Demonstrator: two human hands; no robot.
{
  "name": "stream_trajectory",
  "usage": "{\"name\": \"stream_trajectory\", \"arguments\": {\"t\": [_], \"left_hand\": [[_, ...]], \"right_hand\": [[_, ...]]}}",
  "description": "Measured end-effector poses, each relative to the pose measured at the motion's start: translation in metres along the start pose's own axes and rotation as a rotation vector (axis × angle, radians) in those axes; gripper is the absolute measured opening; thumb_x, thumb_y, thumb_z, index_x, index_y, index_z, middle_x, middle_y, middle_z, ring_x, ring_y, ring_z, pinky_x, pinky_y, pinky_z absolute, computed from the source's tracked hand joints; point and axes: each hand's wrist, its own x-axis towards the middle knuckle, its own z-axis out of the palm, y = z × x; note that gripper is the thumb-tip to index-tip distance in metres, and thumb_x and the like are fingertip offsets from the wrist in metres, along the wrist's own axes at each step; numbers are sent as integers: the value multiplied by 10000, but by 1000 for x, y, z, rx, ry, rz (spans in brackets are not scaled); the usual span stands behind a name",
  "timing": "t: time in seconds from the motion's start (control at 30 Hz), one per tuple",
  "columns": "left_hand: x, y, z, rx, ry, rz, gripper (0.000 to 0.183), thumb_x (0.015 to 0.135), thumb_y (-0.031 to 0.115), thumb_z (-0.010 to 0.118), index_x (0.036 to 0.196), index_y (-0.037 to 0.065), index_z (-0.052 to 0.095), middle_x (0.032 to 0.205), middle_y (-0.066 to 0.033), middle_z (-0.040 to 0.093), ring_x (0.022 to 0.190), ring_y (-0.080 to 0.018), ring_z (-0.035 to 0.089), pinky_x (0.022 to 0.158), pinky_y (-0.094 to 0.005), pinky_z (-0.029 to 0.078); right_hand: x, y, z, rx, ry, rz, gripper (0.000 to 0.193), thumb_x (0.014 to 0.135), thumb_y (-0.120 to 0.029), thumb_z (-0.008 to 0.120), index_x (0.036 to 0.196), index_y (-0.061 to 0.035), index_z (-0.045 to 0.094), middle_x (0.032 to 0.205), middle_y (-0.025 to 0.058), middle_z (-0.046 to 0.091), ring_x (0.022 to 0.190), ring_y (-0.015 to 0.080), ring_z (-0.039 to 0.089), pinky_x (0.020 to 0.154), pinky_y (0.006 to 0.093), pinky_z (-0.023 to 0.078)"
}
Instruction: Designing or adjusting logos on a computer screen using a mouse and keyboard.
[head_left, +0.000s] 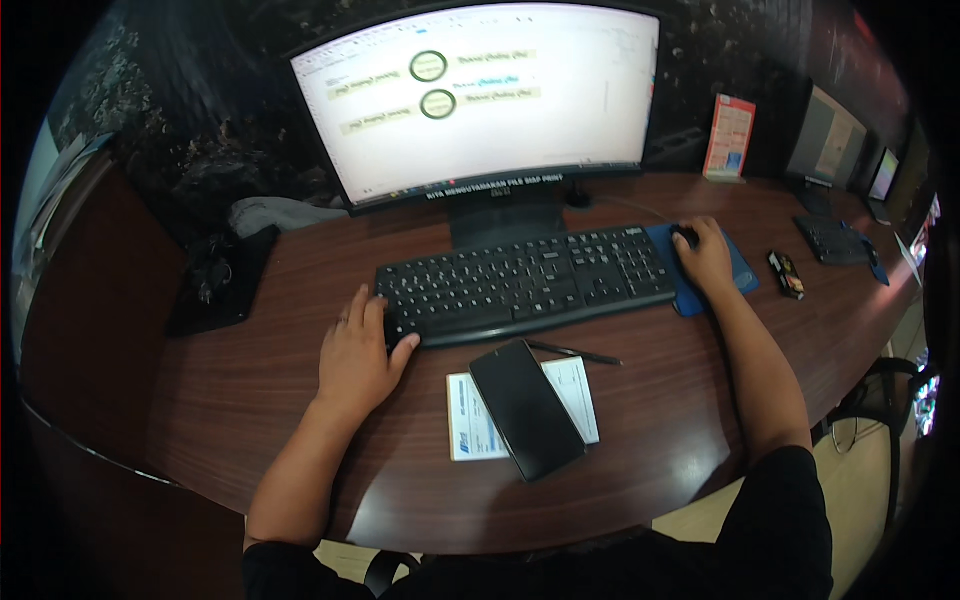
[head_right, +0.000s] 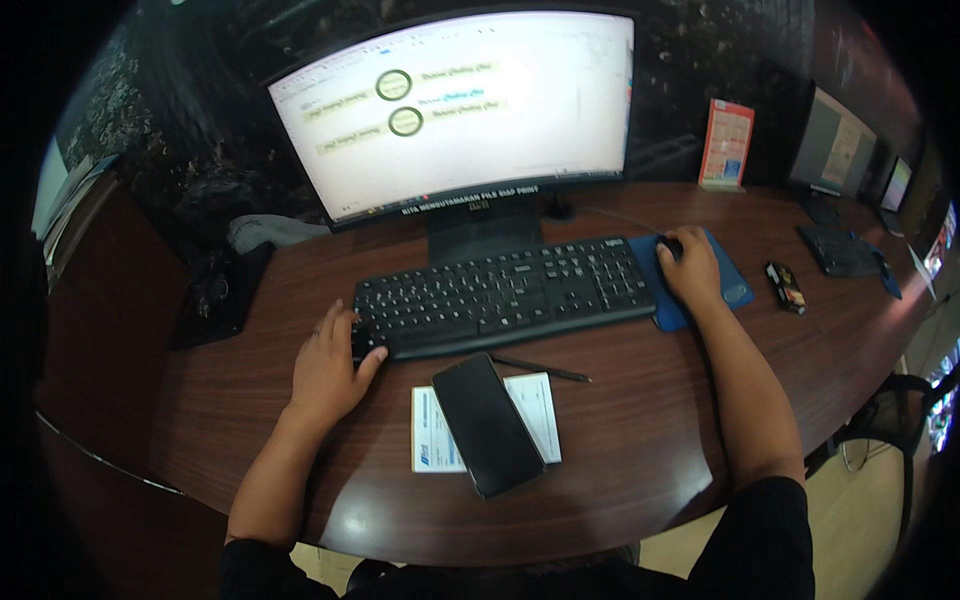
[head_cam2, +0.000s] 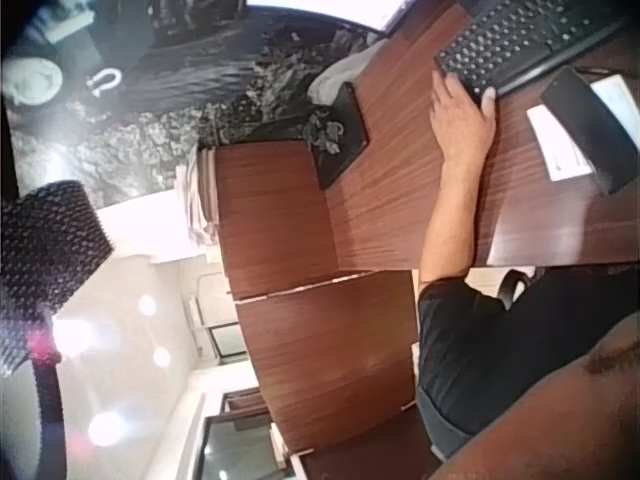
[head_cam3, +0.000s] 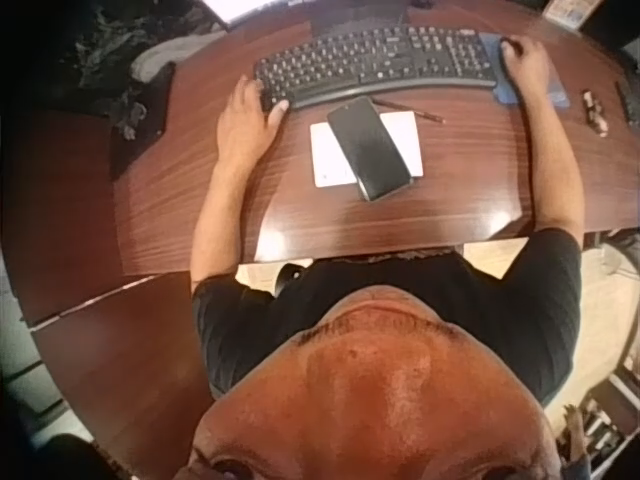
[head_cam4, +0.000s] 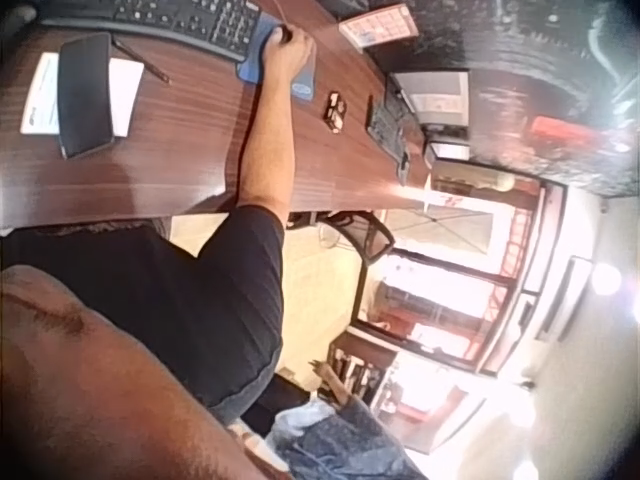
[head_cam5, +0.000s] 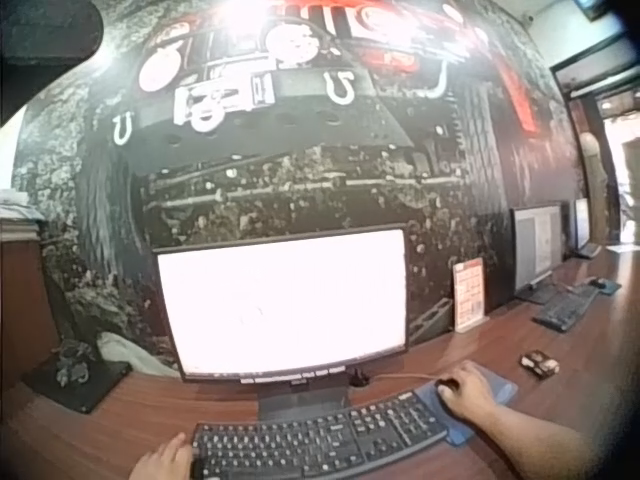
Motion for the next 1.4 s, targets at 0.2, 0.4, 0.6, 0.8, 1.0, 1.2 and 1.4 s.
{"name": "stream_trajectory", "arguments": {"t": [0.2, 0.4, 0.6, 0.8, 1.0, 1.2, 1.4], "left_hand": [[48, 65, 9, -112, 12, 364, 498, 976, 286, 635, 1365, -16, 559, 1468, -227, 519, 1372, -399, 478, 1132, -497, 378], [110, 123, 29, -309, -138, 489, 484, 986, 282, 620, 1361, -20, 573, 1385, -200, 604, 1398, -356, 467, 1166, -486, 343], [106, 133, 21, -243, -47, 491, 687, 977, 359, 647, 1507, -3, 400, 1430, -241, 549, 1423, -388, 432, 1208, -519, 274], [41, 44, -13, -119, 12, 228, 763, 950, 392, 676, 1525, 7, 353, 1492, -249, 477, 1439, -431, 397, 1199, -547, 274], [-1, -17, 5, -172, -162, -148, 876, 945, 481, 657, 1568, -1, 274, 1516, -293, 440, 1439, -442, 397, 1173, -580, 301], [-6, -15, 3, -240, -301, -224, 1025, 914, 587, 656, 1605, 13, 162, 1510, -315, 437, 1428, -435, 419, 1186, -611, 269], [-7, -23, 9, -253, -315, -190, 1001, 927, 606, 618, 1598, 11, 173, 1503, -308, 436, 1429, -435, 417, 1171, -646, 285]], "right_hand": [[1, -17, -6, -137, 23, 35, 458, 860, -302, 749, 1262, -106, 650, 1291, 137, 616, 1184, 358, 606, 983, 473, 495], [-2, -20, -9, -106, 24, 9, 474, 855, -318, 746, 1271, -112, 646, 1319, 134, 605, 1218, 354, 587, 1008, 487, 481], [-4, -8, -7, 40, 13, 12, 402, 874, -251, 727, 1241, -99, 659, 1288, 132, 616, 1167, 364, 603, 988, 471, 491], [-2, -21, -4, 27, 19, -41, 247, 875, -207, 713, 1084, -76, 718, 1227, 127, 644, 1131, 381, 619, 968, 447, 501], [-4, -10, -8, 100, -18, -120, 202, 864, -132, 711, 1048, -48, 709, 1166, 141, 660, 1085, 361, 648, 934, 417, 515], [-3, -19, -4, 77, -33, -123, 205, 864, -100, 709, 1060, -42, 705, 1191, 140, 652, 1138, 339, 641, 963, 396, 507], [-3, -18, -5, 46, -50, -92, 216, 872, -105, 707, 1076, -35, 708, 1213, 146, 649, 1175, 343, 629, 985, 388, 497]]}}
